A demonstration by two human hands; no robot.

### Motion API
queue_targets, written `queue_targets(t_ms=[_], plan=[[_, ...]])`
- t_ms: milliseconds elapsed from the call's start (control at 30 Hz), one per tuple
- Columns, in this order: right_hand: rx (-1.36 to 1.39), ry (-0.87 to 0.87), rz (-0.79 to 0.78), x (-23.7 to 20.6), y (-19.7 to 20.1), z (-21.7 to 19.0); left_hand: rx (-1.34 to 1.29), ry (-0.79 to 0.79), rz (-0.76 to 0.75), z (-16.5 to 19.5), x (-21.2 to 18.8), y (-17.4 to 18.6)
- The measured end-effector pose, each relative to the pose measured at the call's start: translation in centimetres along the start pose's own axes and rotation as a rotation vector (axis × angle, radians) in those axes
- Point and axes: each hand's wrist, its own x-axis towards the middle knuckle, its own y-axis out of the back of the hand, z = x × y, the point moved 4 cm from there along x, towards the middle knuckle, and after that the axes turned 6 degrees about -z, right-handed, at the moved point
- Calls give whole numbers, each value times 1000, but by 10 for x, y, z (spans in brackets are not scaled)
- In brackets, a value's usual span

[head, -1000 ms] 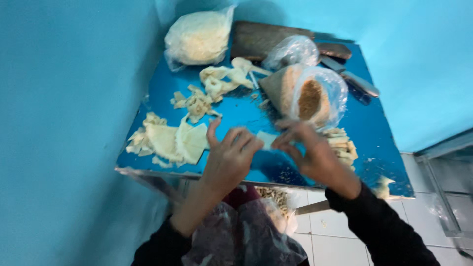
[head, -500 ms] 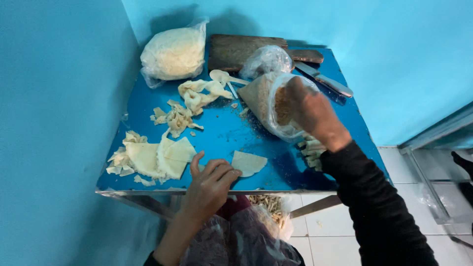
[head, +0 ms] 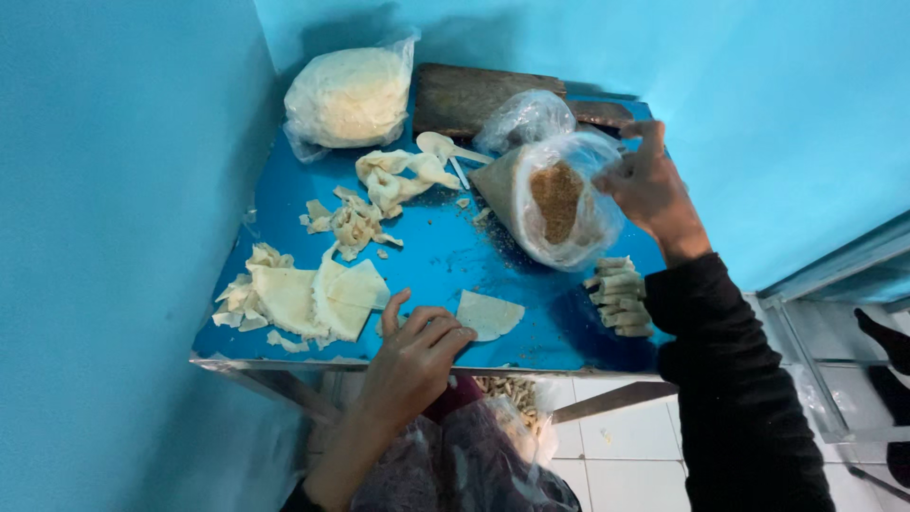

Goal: The person sits at a blue table and rolls thin dough sheets into small cylinders by hand, one at a time, placing each finished roll in a pile on the table. They occasionally reach into a plastic bag of brown filling and reposition dough scraps and cut pieces while continuing to roll more sheets.

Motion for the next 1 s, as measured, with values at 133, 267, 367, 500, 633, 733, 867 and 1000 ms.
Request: queue_targets(t_ms=[133,267,367,500,633,733,867,1000], plan=[[26,86,31,14,-1,-20,-6,-11,22,2,1,2],[220,190,34,16,-1,-20,-27,17,7,3,2,6],[5,74,62,6,3,-6,-34,6,7,1,4,9],[-84,-2,18,-13,7,8,-29,13,-24,-2,3,3],[-44,55,71,-34,16,14,-5,5,14,-2,3,-2],[-157,-58,80,-52,27,29,-7,11,-6,-2,2,-3],[-33,-144,-173,-66,19,49,-16,11,-16,0,3,-3],[85,-200,-309,-74,-2,52,-22,20,-21,4,4,-2]])
